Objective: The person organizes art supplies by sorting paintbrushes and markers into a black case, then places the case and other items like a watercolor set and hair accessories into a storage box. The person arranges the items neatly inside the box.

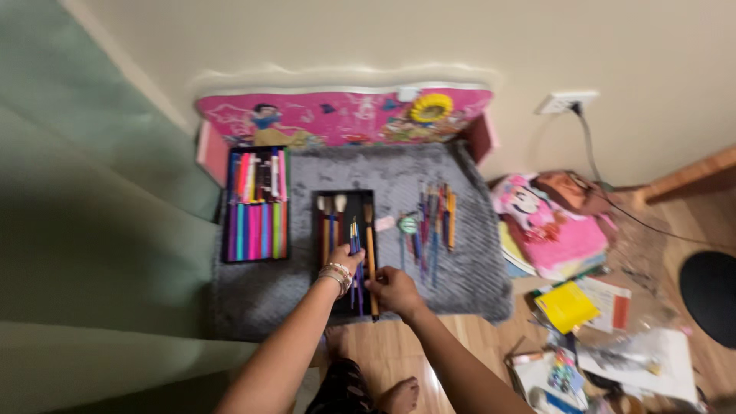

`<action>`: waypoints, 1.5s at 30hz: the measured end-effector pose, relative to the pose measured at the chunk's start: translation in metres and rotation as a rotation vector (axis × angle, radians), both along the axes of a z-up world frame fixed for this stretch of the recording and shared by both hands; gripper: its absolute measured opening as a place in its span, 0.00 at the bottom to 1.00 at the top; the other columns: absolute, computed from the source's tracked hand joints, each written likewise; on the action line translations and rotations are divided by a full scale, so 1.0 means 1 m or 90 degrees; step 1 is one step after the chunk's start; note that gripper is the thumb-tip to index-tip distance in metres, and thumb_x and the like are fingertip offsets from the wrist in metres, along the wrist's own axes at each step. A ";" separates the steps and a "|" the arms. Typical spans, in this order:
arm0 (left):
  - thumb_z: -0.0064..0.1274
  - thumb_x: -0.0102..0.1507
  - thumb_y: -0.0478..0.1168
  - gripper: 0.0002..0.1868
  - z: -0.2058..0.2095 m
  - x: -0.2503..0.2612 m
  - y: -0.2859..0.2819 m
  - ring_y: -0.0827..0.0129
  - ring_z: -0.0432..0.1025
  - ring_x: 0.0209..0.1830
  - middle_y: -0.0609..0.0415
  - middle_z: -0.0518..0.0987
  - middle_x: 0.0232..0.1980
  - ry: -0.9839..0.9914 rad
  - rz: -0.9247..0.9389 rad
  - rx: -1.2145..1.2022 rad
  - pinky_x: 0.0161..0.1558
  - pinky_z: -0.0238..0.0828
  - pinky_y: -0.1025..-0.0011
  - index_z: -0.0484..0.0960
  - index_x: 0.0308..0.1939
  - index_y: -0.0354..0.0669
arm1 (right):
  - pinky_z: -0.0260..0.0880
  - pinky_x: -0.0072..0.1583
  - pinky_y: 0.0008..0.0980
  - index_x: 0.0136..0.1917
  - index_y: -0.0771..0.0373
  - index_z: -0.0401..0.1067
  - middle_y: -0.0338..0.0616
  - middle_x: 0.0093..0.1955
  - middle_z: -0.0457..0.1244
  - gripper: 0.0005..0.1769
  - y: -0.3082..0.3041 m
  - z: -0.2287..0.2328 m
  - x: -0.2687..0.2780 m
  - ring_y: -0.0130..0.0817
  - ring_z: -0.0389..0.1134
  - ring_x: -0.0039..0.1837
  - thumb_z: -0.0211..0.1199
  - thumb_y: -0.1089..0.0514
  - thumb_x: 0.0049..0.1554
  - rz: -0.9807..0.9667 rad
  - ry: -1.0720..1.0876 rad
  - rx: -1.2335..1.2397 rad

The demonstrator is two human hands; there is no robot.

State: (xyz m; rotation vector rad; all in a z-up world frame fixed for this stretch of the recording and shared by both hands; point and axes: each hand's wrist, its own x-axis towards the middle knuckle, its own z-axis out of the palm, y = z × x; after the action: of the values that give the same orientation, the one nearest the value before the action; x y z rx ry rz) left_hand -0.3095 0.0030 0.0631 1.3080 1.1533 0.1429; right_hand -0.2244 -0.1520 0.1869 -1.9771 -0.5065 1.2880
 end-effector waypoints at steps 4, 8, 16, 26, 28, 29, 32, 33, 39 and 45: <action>0.55 0.64 0.36 0.09 -0.042 -0.014 0.044 0.62 0.80 0.31 0.49 0.85 0.36 0.002 0.037 -0.021 0.27 0.74 0.61 0.78 0.48 0.39 | 0.74 0.54 0.41 0.50 0.62 0.78 0.51 0.45 0.71 0.23 0.042 -0.050 -0.010 0.45 0.74 0.50 0.75 0.44 0.49 0.142 -0.280 -0.044; 0.53 0.62 0.28 0.11 -0.080 0.001 0.061 0.59 0.82 0.33 0.44 0.84 0.37 -0.038 0.097 -0.040 0.30 0.83 0.60 0.78 0.48 0.35 | 0.73 0.56 0.45 0.48 0.61 0.78 0.54 0.47 0.71 0.21 0.067 -0.083 -0.011 0.51 0.74 0.53 0.74 0.45 0.49 0.109 -0.335 -0.111; 0.69 0.54 0.37 0.21 -0.077 0.034 0.087 0.51 0.79 0.50 0.43 0.83 0.48 0.256 -0.133 0.200 0.53 0.77 0.58 0.81 0.49 0.38 | 0.74 0.54 0.45 0.50 0.61 0.77 0.55 0.45 0.72 0.17 0.078 -0.077 -0.006 0.53 0.74 0.51 0.71 0.49 0.52 0.041 -0.346 -0.123; 0.64 0.57 0.36 0.23 -0.027 0.031 0.078 0.46 0.77 0.54 0.39 0.82 0.51 0.282 -0.167 0.304 0.55 0.76 0.56 0.80 0.56 0.41 | 0.73 0.55 0.47 0.55 0.58 0.76 0.52 0.50 0.71 0.20 0.082 -0.049 -0.015 0.52 0.73 0.53 0.70 0.50 0.51 0.043 -0.440 -0.085; 0.60 0.61 0.35 0.18 -0.008 0.025 0.077 0.46 0.78 0.53 0.39 0.82 0.50 0.316 -0.238 0.301 0.53 0.78 0.55 0.79 0.55 0.40 | 0.72 0.55 0.49 0.57 0.56 0.75 0.51 0.54 0.70 0.21 0.085 -0.042 -0.019 0.54 0.72 0.55 0.69 0.49 0.52 0.056 -0.457 -0.099; 0.58 0.61 0.33 0.17 0.000 0.021 0.076 0.46 0.78 0.53 0.39 0.82 0.51 0.296 -0.260 0.325 0.54 0.77 0.55 0.81 0.54 0.42 | 0.72 0.56 0.50 0.59 0.54 0.74 0.51 0.55 0.69 0.22 0.087 -0.039 -0.021 0.54 0.71 0.55 0.68 0.48 0.52 0.064 -0.441 -0.133; 0.55 0.60 0.30 0.17 0.023 0.013 0.066 0.45 0.75 0.56 0.41 0.79 0.55 0.257 -0.321 0.407 0.56 0.75 0.54 0.83 0.52 0.46 | 0.72 0.57 0.50 0.63 0.48 0.73 0.51 0.57 0.68 0.22 0.091 -0.036 -0.032 0.54 0.71 0.57 0.62 0.45 0.57 0.083 -0.420 -0.167; 0.56 0.59 0.31 0.17 0.029 0.008 0.060 0.44 0.73 0.57 0.41 0.77 0.57 0.257 -0.339 0.445 0.56 0.73 0.54 0.82 0.52 0.44 | 0.72 0.58 0.50 0.64 0.47 0.73 0.51 0.57 0.68 0.21 0.093 -0.036 -0.036 0.54 0.71 0.57 0.60 0.45 0.58 0.090 -0.418 -0.167; 0.51 0.62 0.39 0.15 0.048 -0.002 0.061 0.52 0.65 0.67 0.50 0.73 0.62 0.233 -0.408 0.637 0.56 0.62 0.51 0.82 0.53 0.48 | 0.73 0.57 0.51 0.70 0.40 0.67 0.54 0.62 0.64 0.25 0.098 -0.045 -0.044 0.54 0.70 0.59 0.54 0.43 0.60 0.170 -0.465 -0.201; 0.47 0.61 0.37 0.22 0.047 -0.016 0.070 0.51 0.60 0.71 0.53 0.71 0.66 0.207 -0.393 0.648 0.60 0.60 0.50 0.80 0.59 0.53 | 0.71 0.60 0.53 0.80 0.46 0.51 0.63 0.55 0.68 0.36 0.106 -0.041 -0.036 0.59 0.71 0.57 0.54 0.42 0.62 0.140 -0.339 -0.324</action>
State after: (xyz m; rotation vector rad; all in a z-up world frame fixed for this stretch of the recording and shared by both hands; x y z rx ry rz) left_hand -0.3254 0.0730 0.1099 2.6128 0.8837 0.0550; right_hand -0.2604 -0.0455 0.1459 -2.7844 -0.7152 1.0767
